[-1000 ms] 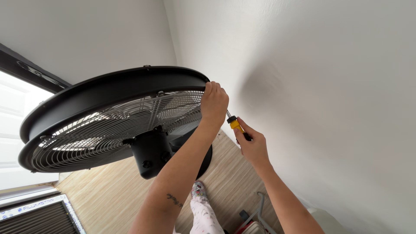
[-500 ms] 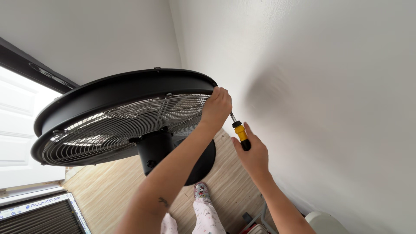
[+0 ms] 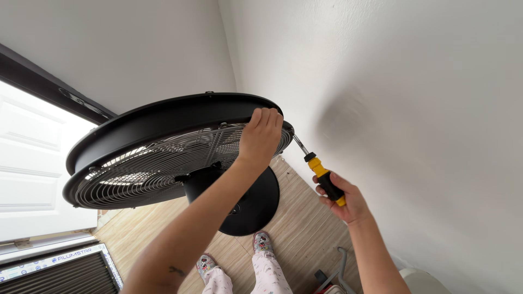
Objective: The person uses a screwdriver to tighten screws on the front grille of a black standing fan. They systematically work around the perimeter of the fan cage, securing the screws to attach the grille to the fan body.
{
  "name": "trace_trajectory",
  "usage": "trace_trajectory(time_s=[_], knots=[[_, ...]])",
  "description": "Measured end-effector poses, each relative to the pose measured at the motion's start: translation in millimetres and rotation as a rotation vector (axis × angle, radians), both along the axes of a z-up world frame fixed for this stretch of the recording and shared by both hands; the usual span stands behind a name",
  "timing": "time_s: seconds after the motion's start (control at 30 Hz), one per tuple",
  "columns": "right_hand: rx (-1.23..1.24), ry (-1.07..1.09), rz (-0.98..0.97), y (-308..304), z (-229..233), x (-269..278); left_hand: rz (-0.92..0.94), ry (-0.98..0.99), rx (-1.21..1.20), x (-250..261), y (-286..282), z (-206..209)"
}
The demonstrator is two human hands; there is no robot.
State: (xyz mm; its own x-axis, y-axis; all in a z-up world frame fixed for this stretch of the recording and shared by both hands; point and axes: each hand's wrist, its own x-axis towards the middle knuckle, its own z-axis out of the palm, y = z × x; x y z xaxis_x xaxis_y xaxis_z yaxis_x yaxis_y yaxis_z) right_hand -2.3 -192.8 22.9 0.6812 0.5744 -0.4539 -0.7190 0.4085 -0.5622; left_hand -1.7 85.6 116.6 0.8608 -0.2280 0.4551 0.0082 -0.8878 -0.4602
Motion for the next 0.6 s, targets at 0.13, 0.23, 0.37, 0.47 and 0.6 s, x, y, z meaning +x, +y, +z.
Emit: trace_trajectory(time_s=[0.13,0.23,0.37,0.47,0.6], knots=[[0.1,0.17,-0.003,10,-7,-7,0.074,-0.072,-0.072,-1,-11,-5],[0.112,0.188,0.037,13,-4,-11,0.109,-0.053,-0.084,1,-15,-10],[-0.029,0.142,0.061,23,11,-8,0.134,-0.059,-0.103,5,-16,-11],[-0.201,0.088,0.047,36,25,-8,0.151,-0.032,-0.11,8,-13,-11],[-0.31,0.004,-0.02,49,40,-16,0.165,-0.032,-0.114,10,-12,-10]])
